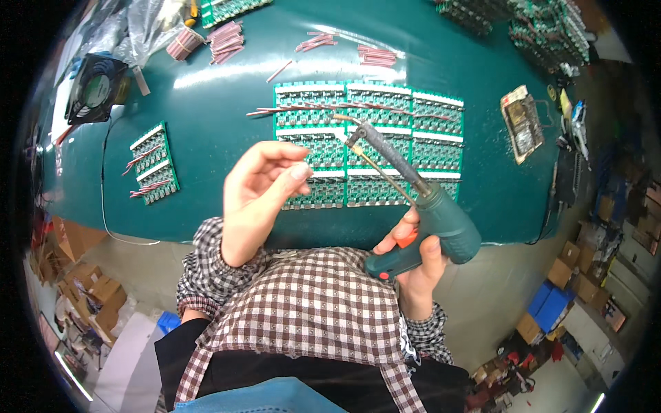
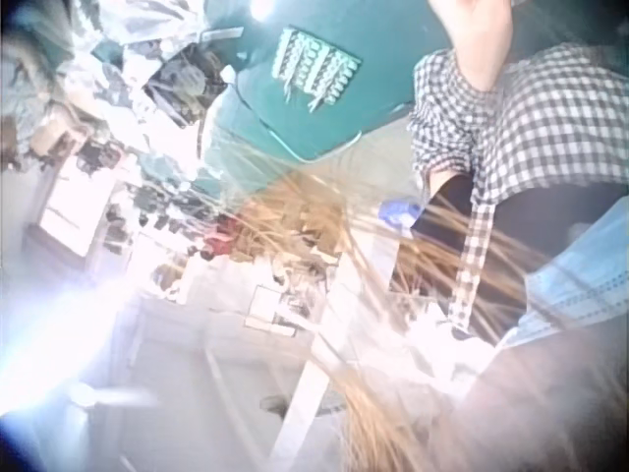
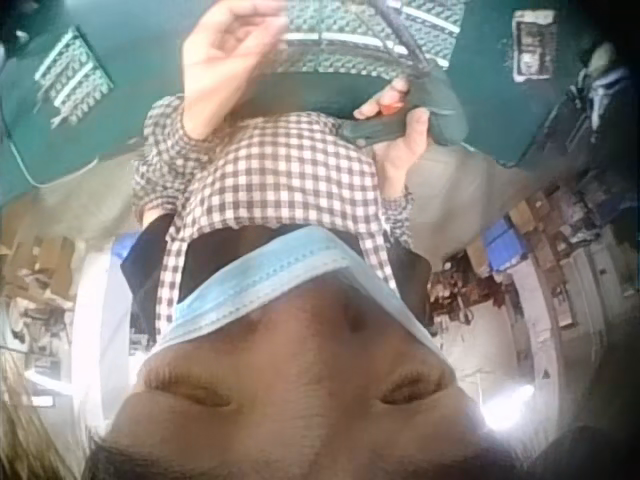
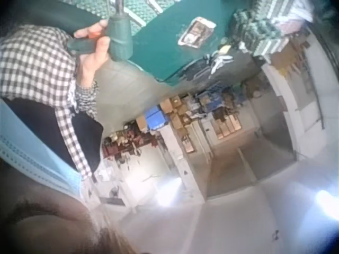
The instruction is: The person uses a soldering iron to attach small red wires to green circuit boards arranged on a workbench. They repeatedly pick up wires, position them on the board, and apply heat to secure the connections. The process is repetitive, focusing on individual solder joints across multiple boards.
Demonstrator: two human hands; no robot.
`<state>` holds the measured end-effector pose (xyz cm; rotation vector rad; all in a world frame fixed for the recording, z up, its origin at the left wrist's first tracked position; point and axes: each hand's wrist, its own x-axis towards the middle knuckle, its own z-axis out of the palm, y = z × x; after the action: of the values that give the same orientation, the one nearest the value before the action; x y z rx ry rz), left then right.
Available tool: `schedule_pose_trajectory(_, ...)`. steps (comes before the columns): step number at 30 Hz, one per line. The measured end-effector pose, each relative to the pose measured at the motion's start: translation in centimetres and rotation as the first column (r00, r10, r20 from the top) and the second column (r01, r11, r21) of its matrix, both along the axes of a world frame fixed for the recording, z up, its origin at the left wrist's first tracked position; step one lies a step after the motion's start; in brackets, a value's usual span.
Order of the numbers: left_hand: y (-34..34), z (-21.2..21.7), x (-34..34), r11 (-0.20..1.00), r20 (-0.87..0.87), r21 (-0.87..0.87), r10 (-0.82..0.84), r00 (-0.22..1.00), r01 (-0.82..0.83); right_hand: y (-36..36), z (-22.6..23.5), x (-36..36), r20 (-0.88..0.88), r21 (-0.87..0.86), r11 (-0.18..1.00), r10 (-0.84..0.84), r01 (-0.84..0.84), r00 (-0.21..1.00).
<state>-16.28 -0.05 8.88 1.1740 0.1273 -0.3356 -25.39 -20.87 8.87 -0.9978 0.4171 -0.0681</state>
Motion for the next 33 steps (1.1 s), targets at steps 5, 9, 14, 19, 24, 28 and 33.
schedule_pose_trajectory(5,-1.9,0.6,0.0,0.956,-0.114,-0.289,0.004,0.993,-0.037,-0.2,-0.3,-1.6,0.145,0.03,0.996,0.08,-0.085,0.986)
schedule_pose_trajectory(9,-2.9,1.3,-1.3,0.897,-0.152,-0.434,0.018,0.988,-0.083,0.4,-0.6,-2.6,0.221,0.043,0.994,0.091,-0.103,0.971)
schedule_pose_trajectory(14,-2.9,1.1,-2.7,0.833,-0.15,-0.545,0.022,0.989,-0.101,1.7,-0.6,-4.0,0.273,-0.046,0.997,0.078,-0.068,0.959)
schedule_pose_trajectory(19,-3.3,0.9,-3.4,0.8,-0.174,-0.589,0.016,0.985,-0.117,1.5,-0.8,-4.8,0.304,-0.12,0.991,0.097,-0.063,0.948)
schedule_pose_trajectory(24,-3.2,0.6,-4.3,0.797,-0.158,-0.599,-0.025,0.987,-0.076,2.0,-0.8,-6.1,0.331,-0.152,0.988,0.089,-0.039,0.939)
schedule_pose_trajectory(28,-3.5,0.3,-3.7,0.798,-0.149,-0.601,-0.05,0.988,-0.051,2.3,-0.4,-6.1,0.297,-0.1,0.995,0.044,-0.014,0.954)
schedule_pose_trajectory(33,-4.1,-0.2,-3.4,0.796,-0.138,-0.604,-0.069,0.988,-0.029,1.6,-0.8,-5.8,0.254,-0.106,0.994,0.005,0.022,0.967)
